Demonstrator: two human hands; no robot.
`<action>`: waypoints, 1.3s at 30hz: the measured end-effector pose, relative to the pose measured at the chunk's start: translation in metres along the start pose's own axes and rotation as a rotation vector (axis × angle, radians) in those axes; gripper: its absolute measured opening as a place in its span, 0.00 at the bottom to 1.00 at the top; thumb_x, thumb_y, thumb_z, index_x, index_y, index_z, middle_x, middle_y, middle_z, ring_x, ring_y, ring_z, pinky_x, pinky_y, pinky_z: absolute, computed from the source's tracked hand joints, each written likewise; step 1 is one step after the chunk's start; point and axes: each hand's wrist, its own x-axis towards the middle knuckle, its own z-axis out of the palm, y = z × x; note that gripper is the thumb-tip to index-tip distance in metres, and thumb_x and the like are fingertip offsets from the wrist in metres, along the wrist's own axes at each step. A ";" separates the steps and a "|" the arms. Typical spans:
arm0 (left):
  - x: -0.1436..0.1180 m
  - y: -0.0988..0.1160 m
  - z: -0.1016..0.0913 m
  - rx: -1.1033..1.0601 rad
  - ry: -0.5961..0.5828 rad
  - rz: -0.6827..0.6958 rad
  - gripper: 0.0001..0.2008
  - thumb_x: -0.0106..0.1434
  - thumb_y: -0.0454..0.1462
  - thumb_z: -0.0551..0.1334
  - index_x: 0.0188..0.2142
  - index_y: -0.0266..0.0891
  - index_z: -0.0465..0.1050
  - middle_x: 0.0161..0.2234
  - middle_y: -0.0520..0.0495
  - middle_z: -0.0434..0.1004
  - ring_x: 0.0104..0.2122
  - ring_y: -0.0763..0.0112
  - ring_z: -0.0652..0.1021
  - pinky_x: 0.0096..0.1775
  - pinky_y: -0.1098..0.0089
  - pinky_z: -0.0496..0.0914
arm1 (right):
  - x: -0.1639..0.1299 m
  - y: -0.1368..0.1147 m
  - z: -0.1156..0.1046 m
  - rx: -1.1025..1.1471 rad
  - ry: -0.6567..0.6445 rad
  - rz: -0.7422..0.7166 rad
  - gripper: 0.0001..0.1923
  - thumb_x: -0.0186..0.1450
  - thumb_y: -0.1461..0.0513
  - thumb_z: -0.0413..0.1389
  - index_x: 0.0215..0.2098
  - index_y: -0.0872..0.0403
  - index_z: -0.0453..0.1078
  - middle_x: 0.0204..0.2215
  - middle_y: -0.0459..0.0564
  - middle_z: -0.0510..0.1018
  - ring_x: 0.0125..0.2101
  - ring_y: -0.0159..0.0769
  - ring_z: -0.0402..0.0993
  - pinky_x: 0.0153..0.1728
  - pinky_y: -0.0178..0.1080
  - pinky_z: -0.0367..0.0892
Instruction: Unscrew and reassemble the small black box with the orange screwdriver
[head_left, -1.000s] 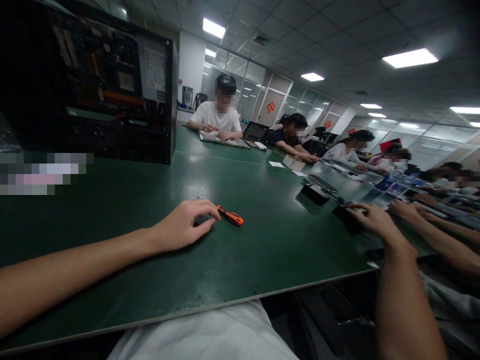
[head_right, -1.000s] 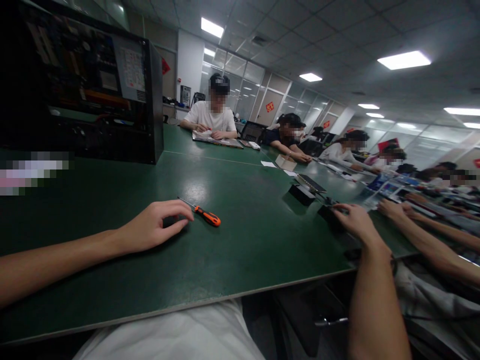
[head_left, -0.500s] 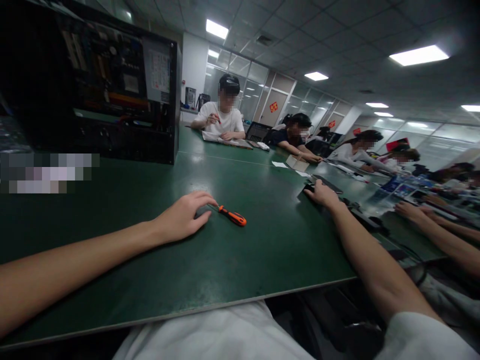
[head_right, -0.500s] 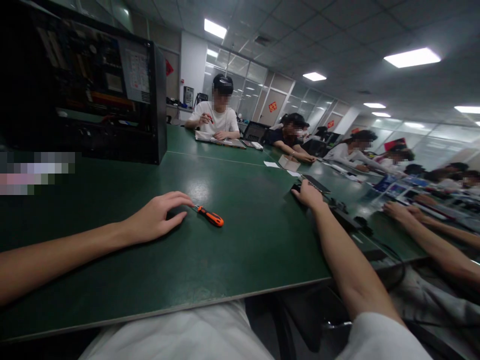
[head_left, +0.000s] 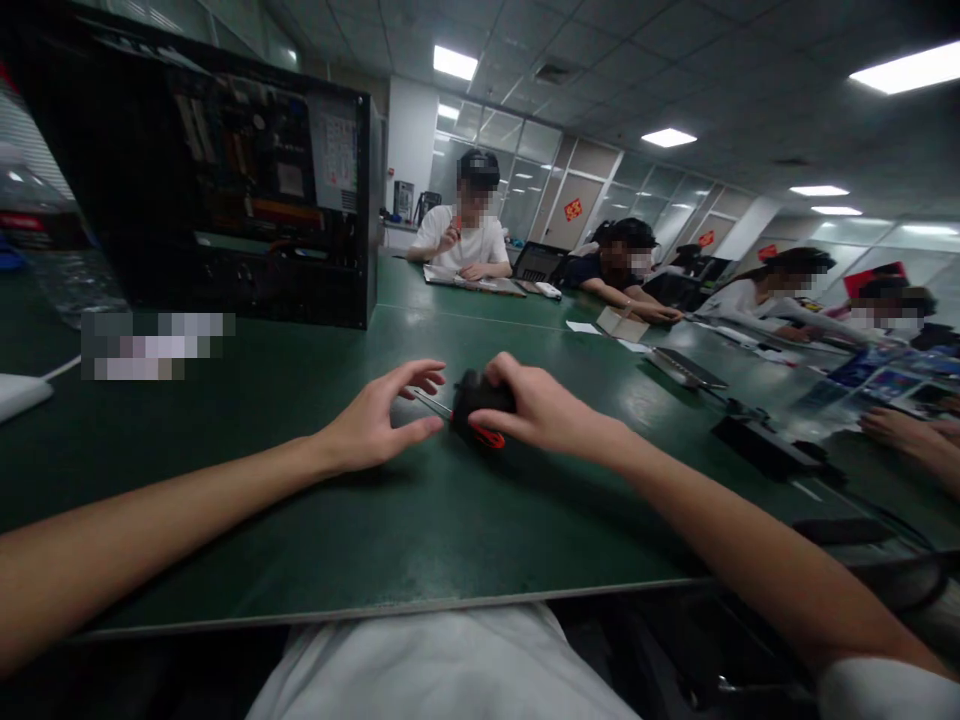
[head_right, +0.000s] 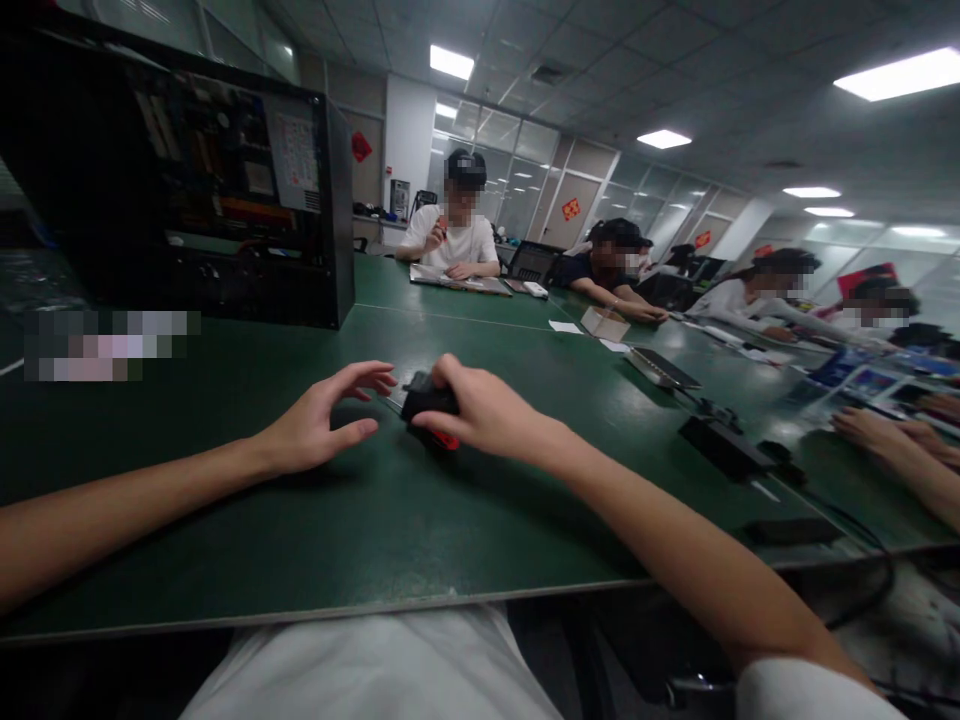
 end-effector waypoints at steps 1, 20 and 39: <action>-0.001 0.001 -0.001 -0.012 -0.006 0.026 0.29 0.65 0.44 0.64 0.62 0.38 0.63 0.55 0.38 0.76 0.52 0.57 0.77 0.52 0.60 0.73 | 0.006 -0.015 0.011 0.017 -0.043 -0.067 0.20 0.67 0.47 0.58 0.44 0.51 0.60 0.36 0.50 0.75 0.32 0.38 0.71 0.32 0.38 0.63; 0.003 -0.002 -0.009 0.061 -0.282 -0.063 0.24 0.63 0.45 0.67 0.56 0.38 0.76 0.50 0.44 0.82 0.48 0.60 0.81 0.50 0.66 0.72 | -0.016 0.034 0.025 0.399 -0.116 -0.084 0.25 0.75 0.49 0.44 0.59 0.56 0.68 0.54 0.58 0.76 0.54 0.41 0.73 0.55 0.45 0.66; 0.002 0.010 0.003 0.042 -0.193 -0.163 0.23 0.63 0.44 0.66 0.56 0.39 0.76 0.53 0.43 0.81 0.50 0.56 0.80 0.54 0.61 0.72 | -0.007 0.056 0.022 0.343 -0.156 0.081 0.25 0.65 0.52 0.61 0.57 0.56 0.70 0.51 0.55 0.78 0.47 0.40 0.75 0.49 0.43 0.70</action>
